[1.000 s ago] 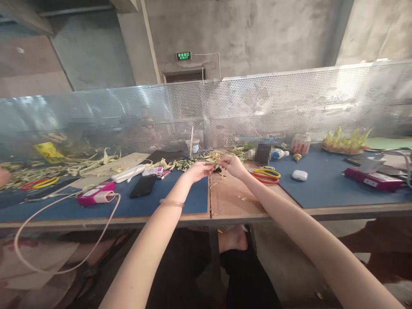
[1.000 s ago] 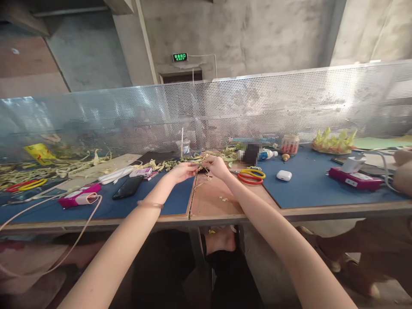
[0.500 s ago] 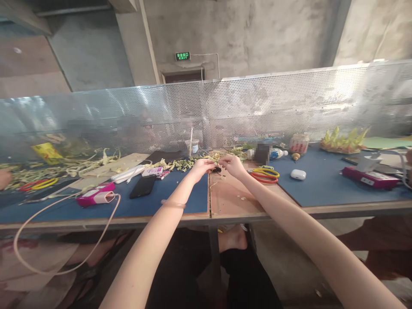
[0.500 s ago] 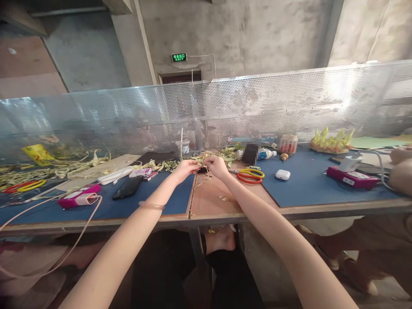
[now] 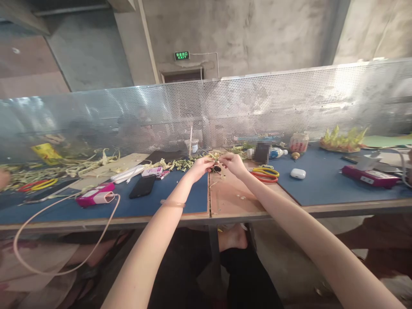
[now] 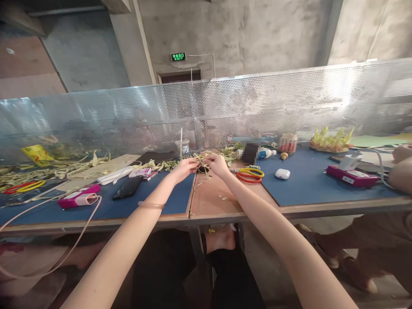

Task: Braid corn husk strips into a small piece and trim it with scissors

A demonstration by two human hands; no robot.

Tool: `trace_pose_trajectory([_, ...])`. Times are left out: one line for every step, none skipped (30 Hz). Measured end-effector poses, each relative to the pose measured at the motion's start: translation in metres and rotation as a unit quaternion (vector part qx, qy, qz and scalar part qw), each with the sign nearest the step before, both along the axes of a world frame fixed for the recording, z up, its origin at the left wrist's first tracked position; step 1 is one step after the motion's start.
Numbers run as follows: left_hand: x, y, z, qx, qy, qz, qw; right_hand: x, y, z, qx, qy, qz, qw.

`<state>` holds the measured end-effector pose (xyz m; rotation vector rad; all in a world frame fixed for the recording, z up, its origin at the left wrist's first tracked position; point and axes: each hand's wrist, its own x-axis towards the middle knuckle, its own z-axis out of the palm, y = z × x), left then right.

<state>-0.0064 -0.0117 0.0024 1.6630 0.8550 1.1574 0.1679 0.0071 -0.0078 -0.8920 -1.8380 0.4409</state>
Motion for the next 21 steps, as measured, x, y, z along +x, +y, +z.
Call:
trace_pose_trajectory([-0.0003,0.0000,-0.0001,-0.003,0.000,-0.004,1.000,0.0008,-0.0005,0.0009,0.002,0.004,-0.002,1.000])
trace_pose_trajectory([-0.0006,0.0000,-0.0003,-0.006,0.001,-0.008,1.000,0.0017,-0.0010,0.0019,0.004,0.008,-0.005,1.000])
trace_pose_trajectory([-0.0009,0.0002,-0.0005,-0.009,0.002,-0.009,1.000,0.0027,-0.0015,0.0028,0.006,0.012,-0.009,1.000])
trace_pose_trajectory([-0.0012,0.0003,-0.0006,-0.011,0.003,-0.010,1.000,0.0038,-0.0019,0.0037,0.009,0.017,-0.012,1.000])
trace_pose_trajectory([-0.0014,0.0003,-0.0007,-0.013,0.004,-0.011,1.000,0.0048,-0.0023,0.0045,0.012,0.021,-0.016,1.000])
trace_pose_trajectory([-0.0016,0.0003,-0.0006,-0.014,0.006,-0.011,1.000,0.0059,-0.0027,0.0051,0.014,0.024,-0.018,0.999])
trace_pose_trajectory([-0.0017,0.0003,-0.0004,-0.014,0.008,-0.011,1.000,0.0069,-0.0030,0.0057,0.015,0.027,-0.019,0.999])
trace_pose_trajectory([-0.0018,0.0002,-0.0001,-0.014,0.009,-0.010,1.000,0.0077,-0.0034,0.0061,0.015,0.029,-0.019,0.999])
trace_pose_trajectory([-0.0019,0.0001,0.0003,-0.014,0.010,-0.009,1.000,0.0085,-0.0038,0.0065,0.015,0.031,-0.018,0.999])
trace_pose_trajectory([-0.0020,0.0001,0.0006,-0.014,0.010,-0.008,1.000,0.0092,-0.0042,0.0068,0.013,0.033,-0.016,0.999])
trace_pose_trajectory([-0.0020,0.0001,0.0008,-0.014,0.010,-0.006,1.000,0.0097,-0.0047,0.0070,0.011,0.032,-0.015,0.999])
trace_pose_trajectory([-0.0021,0.0001,0.0008,-0.015,0.010,-0.004,1.000,0.0101,-0.0050,0.0070,0.009,0.031,-0.013,0.999])
trace_pose_trajectory([-0.0020,0.0000,0.0007,-0.017,0.011,-0.003,1.000,0.0103,-0.0054,0.0069,0.008,0.027,-0.013,1.000])
trace_pose_trajectory([-0.0019,-0.0001,0.0006,-0.019,0.013,-0.002,1.000,0.0102,-0.0058,0.0068,0.007,0.022,-0.013,1.000])
trace_pose_trajectory([-0.0017,-0.0003,0.0003,-0.021,0.016,-0.002,1.000,0.0098,-0.0061,0.0065,0.007,0.016,-0.013,1.000])
trace_pose_trajectory([-0.0014,-0.0007,0.0002,-0.023,0.018,-0.003,1.000,0.0092,-0.0066,0.0063,0.008,0.009,-0.013,1.000])
trace_pose_trajectory([-0.0010,-0.0012,0.0002,-0.023,0.020,-0.003,1.000,0.0083,-0.0071,0.0061,0.009,0.003,-0.014,1.000])
trace_pose_trajectory([-0.0007,-0.0020,0.0004,-0.023,0.021,-0.004,1.000,0.0072,-0.0078,0.0059,0.011,-0.004,-0.014,1.000])
trace_pose_trajectory([-0.0004,-0.0028,0.0007,-0.022,0.021,-0.004,1.000,0.0061,-0.0086,0.0058,0.012,-0.010,-0.013,1.000])
trace_pose_trajectory([-0.0001,-0.0037,0.0012,-0.020,0.020,-0.005,1.000,0.0050,-0.0095,0.0059,0.014,-0.016,-0.013,1.000])
trace_pose_trajectory([0.0000,-0.0045,0.0017,-0.018,0.019,-0.007,1.000,0.0040,-0.0104,0.0060,0.017,-0.023,-0.012,1.000])
